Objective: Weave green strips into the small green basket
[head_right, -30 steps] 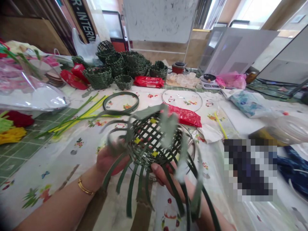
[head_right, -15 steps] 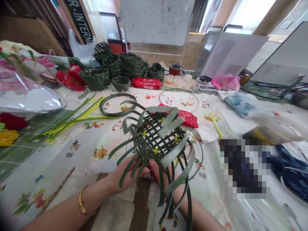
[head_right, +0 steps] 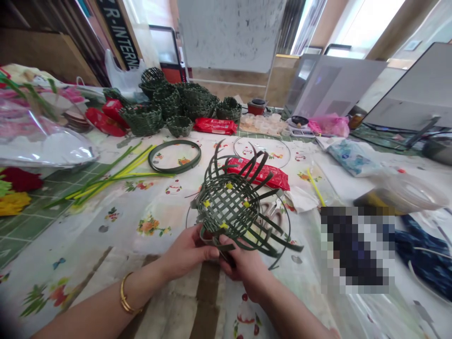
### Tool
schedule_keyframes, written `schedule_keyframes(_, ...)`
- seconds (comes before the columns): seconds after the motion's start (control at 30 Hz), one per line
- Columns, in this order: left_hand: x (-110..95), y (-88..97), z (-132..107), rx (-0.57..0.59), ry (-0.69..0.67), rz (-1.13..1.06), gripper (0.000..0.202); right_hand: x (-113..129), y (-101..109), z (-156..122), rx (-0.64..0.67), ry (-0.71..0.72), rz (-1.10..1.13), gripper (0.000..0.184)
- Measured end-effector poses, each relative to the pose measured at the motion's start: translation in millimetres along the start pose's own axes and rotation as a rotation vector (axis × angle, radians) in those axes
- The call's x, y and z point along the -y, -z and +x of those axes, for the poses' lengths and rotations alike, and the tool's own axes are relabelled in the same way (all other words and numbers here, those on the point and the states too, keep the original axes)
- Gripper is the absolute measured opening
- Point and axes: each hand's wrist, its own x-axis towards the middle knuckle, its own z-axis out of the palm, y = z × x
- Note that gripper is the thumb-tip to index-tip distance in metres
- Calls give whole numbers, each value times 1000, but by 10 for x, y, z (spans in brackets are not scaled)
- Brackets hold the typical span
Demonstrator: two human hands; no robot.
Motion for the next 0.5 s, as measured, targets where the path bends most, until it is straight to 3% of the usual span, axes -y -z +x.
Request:
schedule_keyframes(0.1, -1, 5, -22, 5, -18, 69, 32, -2, 12, 6, 201, -436, 597, 44)
schedule_keyframes(0.2, -30, 4, -59, -16, -52, 233, 27, -25, 44, 16, 283, -656, 914, 36)
schedule_keyframes(0.27, -50, 18, -82, -112, -163, 460, 27, -41, 71, 18, 364, -718, 1015, 31)
schedule_keyframes(0.37, -80, 66, -102, -270, -541, 772, 28, -54, 105, 11, 447, -728, 1042, 28)
schedule_keyframes(0.43, -102, 98, -109, -316, -811, 857, 25, -53, 120, 3, 407, -685, 976, 30)
schedule_keyframes(0.5, -117, 115, -118, -334, -979, 902, 15, -46, 129, 0, 345, -637, 899, 34)
